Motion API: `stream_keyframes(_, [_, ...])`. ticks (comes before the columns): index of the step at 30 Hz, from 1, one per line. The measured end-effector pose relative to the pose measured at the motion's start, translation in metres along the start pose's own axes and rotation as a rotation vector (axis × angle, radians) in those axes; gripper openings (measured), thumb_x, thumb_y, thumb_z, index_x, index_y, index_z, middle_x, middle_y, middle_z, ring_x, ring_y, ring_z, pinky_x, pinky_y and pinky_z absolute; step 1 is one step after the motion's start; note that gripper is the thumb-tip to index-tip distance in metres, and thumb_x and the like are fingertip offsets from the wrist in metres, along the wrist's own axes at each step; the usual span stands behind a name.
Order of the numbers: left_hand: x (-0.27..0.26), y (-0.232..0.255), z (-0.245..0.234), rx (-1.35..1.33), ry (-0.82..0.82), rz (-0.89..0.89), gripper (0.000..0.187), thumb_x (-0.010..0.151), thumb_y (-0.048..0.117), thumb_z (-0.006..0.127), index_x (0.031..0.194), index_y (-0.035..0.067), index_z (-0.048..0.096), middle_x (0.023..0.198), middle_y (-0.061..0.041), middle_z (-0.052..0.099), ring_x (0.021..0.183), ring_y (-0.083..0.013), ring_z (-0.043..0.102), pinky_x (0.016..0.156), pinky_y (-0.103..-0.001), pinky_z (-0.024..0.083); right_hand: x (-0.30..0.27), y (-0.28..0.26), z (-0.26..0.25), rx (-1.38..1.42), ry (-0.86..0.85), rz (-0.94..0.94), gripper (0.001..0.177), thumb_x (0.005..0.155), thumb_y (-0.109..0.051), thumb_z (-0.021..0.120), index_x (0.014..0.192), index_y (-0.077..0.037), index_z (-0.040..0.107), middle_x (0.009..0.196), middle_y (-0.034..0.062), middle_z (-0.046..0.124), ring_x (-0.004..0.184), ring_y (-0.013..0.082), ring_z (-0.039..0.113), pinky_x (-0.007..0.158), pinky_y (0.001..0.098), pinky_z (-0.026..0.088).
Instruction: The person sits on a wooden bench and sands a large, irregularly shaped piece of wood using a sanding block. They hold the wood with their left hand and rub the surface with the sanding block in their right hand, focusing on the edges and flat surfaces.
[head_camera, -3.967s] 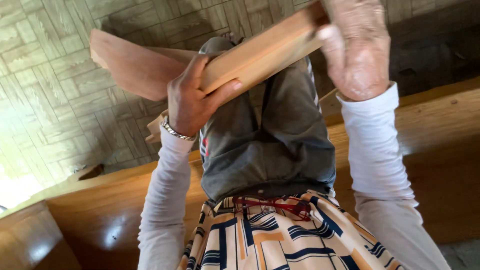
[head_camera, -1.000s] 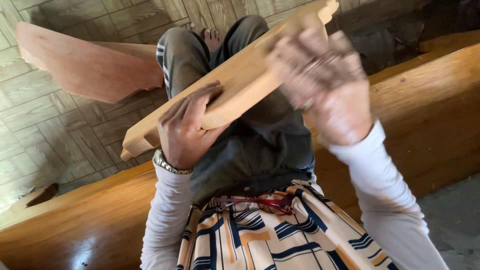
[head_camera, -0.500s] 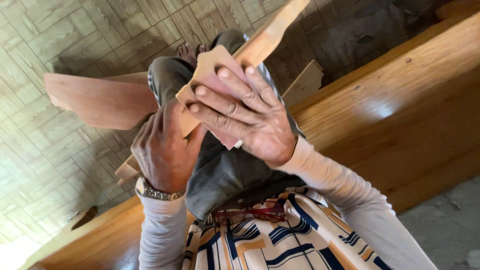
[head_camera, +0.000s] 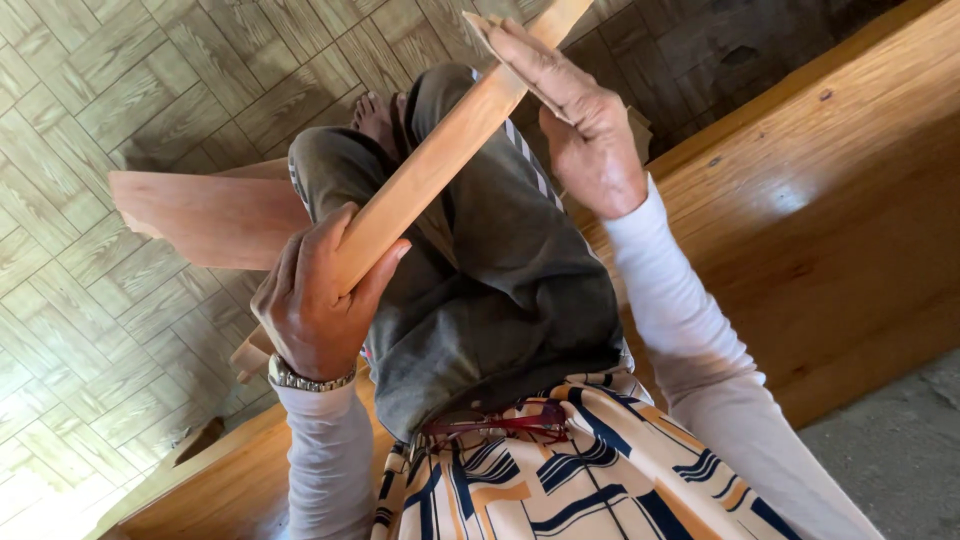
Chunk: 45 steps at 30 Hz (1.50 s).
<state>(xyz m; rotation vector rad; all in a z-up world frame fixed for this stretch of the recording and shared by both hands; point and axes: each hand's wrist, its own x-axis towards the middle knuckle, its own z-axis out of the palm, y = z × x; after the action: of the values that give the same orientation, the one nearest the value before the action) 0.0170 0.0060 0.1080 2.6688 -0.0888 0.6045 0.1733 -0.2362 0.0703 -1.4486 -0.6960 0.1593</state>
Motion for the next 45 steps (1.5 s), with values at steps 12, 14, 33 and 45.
stream_keyframes(12, [-0.005, 0.001, -0.003, -0.081, -0.004, 0.0, 0.049, 0.091, 0.028, 0.094, 0.118, -0.001, 0.067, 0.11, -0.015, 0.075, 0.093, -0.0321, 0.073, 0.085, -0.042, 0.058, -0.015, 0.009, 0.01, -0.15, 0.032, -0.154, 0.048, 0.12, -0.042, 0.03, 0.157, -0.014, 0.042, 0.164, 0.0067, 0.043, 0.162, 0.0247, 0.036, 0.144, 0.0556, 0.026])
stream_keyframes(14, [-0.004, 0.002, -0.001, -0.084, 0.001, 0.011, 0.049, 0.09, 0.028, 0.094, 0.118, -0.002, 0.067, 0.111, -0.015, 0.075, 0.094, -0.0322, 0.073, 0.086, -0.042, 0.058, -0.011, 0.032, -0.002, -0.017, 0.044, -0.138, 0.053, 0.119, -0.05, 0.037, 0.159, -0.015, 0.04, 0.165, 0.0076, 0.042, 0.163, 0.0276, 0.034, 0.145, 0.0558, 0.024])
stream_keyframes(33, [0.002, -0.009, -0.004, -0.128, 0.029, -0.018, 0.047, 0.092, 0.023, 0.095, 0.121, -0.004, 0.069, 0.115, -0.016, 0.076, 0.097, -0.0289, 0.076, 0.086, -0.038, 0.06, -0.015, 0.018, 0.01, -0.105, 0.086, -0.154, 0.033, 0.119, -0.008, 0.042, 0.15, -0.008, 0.051, 0.159, 0.0097, 0.048, 0.156, 0.0281, 0.043, 0.141, 0.0528, 0.031])
stream_keyframes(45, [0.0, -0.003, -0.007, -0.158, 0.014, 0.012, 0.048, 0.091, 0.025, 0.094, 0.118, -0.004, 0.067, 0.113, -0.017, 0.077, 0.096, -0.0331, 0.076, 0.088, -0.041, 0.059, -0.017, -0.023, 0.012, -0.21, 0.048, 0.011, 0.056, 0.099, 0.009, 0.043, 0.153, -0.007, 0.048, 0.16, 0.013, 0.047, 0.159, 0.0316, 0.039, 0.142, 0.0528, 0.028])
